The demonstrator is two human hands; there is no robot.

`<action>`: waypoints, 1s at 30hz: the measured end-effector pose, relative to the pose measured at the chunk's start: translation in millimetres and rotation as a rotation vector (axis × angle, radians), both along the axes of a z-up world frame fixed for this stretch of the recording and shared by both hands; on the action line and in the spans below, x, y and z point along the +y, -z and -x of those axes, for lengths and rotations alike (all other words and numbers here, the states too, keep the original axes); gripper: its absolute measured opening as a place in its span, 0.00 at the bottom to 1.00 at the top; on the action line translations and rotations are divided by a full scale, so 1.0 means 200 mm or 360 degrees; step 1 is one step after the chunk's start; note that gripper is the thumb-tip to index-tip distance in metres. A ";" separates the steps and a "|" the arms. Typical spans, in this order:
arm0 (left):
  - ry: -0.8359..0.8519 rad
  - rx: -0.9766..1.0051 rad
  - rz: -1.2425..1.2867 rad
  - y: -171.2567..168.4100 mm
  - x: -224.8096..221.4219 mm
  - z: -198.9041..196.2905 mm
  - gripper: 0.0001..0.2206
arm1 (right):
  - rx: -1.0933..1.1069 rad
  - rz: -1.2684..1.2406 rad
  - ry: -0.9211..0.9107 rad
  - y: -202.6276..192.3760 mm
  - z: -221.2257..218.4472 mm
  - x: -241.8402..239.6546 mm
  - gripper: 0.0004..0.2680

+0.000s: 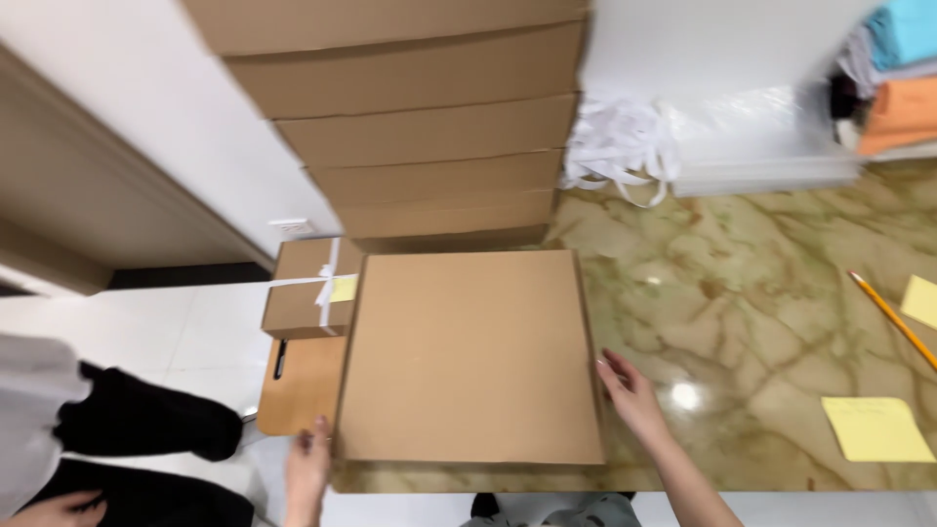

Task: Packing items into cardboard boxes and tying them with decorative ribbons

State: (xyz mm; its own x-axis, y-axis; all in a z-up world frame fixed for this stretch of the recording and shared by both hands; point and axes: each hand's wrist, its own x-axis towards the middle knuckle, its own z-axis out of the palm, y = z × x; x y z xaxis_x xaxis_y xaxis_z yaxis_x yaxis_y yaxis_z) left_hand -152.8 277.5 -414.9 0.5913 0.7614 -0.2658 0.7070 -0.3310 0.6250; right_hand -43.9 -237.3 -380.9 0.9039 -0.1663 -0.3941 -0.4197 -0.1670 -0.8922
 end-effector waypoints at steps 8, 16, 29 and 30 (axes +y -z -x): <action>0.0131 -0.0165 0.0861 0.02 -0.19 0.25 0.38 | 0.0362 -0.0211 0.0665 -0.20 0.26 0.29 0.21; 0.0164 0.0070 0.0894 -0.74 -0.38 0.21 0.34 | 0.0289 -0.0726 0.0403 -0.20 0.18 0.14 0.11; 0.0230 0.0562 0.1014 -1.05 -0.29 0.18 0.39 | 0.0363 -0.0577 0.0324 -0.31 0.25 0.20 0.17; 0.0232 0.0556 0.1015 -1.03 -0.26 0.21 0.39 | 0.0357 -0.0576 0.0323 -0.29 0.27 0.19 0.17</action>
